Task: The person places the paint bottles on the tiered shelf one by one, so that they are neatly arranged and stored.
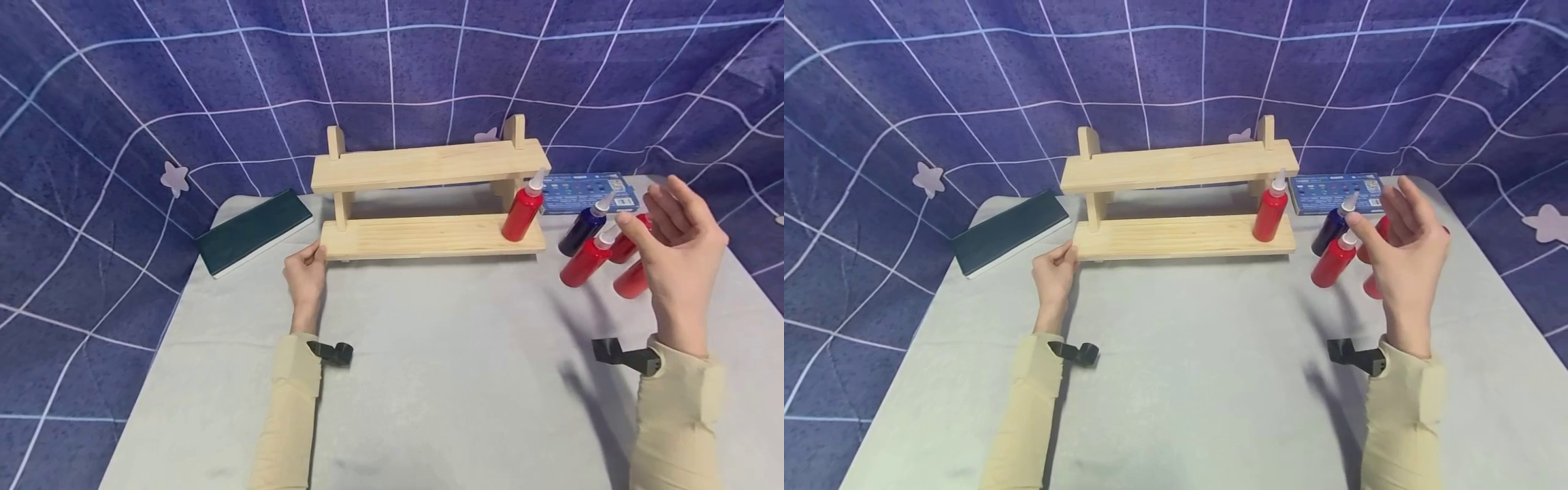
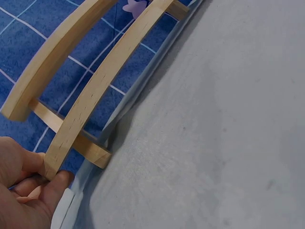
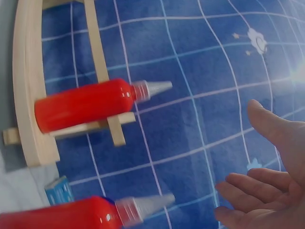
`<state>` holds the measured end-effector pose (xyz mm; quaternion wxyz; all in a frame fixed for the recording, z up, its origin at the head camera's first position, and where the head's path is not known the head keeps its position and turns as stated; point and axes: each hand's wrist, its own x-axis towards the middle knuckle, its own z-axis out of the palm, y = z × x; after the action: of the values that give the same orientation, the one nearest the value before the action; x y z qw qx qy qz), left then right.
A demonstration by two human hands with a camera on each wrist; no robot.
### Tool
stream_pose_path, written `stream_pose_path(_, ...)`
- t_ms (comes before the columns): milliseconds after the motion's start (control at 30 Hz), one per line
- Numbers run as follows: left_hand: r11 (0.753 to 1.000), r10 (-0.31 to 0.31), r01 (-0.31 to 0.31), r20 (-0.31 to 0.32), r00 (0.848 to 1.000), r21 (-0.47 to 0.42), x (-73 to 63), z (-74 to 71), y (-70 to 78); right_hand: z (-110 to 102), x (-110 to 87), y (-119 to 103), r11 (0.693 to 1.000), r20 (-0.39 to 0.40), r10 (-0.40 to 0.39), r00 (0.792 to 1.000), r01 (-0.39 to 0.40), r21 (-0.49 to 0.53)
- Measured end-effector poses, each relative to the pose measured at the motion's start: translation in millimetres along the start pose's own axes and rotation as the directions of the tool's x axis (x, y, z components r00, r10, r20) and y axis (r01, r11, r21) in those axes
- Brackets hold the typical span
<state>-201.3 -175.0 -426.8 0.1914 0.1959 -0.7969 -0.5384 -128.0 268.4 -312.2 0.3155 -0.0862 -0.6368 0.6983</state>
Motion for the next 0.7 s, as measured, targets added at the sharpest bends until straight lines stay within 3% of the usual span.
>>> stream_pose_path(100, 1.0, 0.009, -0.009, -0.002, 1.0, 0.0, -0.2, 0.2, -0.2, -7, 1.6, -1, 0.999, -0.04, -0.019, 0.999, 0.02, 0.037)
stream_pose_path(200, 1.0, 0.009, -0.009, 0.002, 1.0, 0.001, -0.6, 0.5, -0.5, -14, 3.9, -3, 1.0, -0.089, -0.023, 0.996, 0.024, 0.011)
stream_pose_path(367, 1.0, -0.005, 0.005, 0.007, 1.0, -0.014, -0.9, 1.4, -1.7, -26, 9.8, -3, 0.99, -0.15, -0.016, 0.989, -0.004, -0.138)
stream_pose_path(467, 1.0, -0.003, 0.003, 0.008, 1.0, -0.014, -1.3, 1.9, -1.6, -34, 13.9, 0, 0.968, -0.162, -0.01, 0.987, -0.031, -0.249)
stream_pose_path(600, 1.0, 0.001, -0.001, 0.0, 1.0, -0.014, -2.0, 2.5, -0.8, -47, 20.7, 8, 0.936, -0.175, 0.041, 0.984, -0.099, -0.337)
stream_pose_path(700, 1.0, 0.002, -0.003, -0.006, 1.0, -0.018, -2.3, 2.6, -0.3, -60, 26.7, 15, 0.943, -0.172, 0.117, 0.978, -0.163, -0.289)
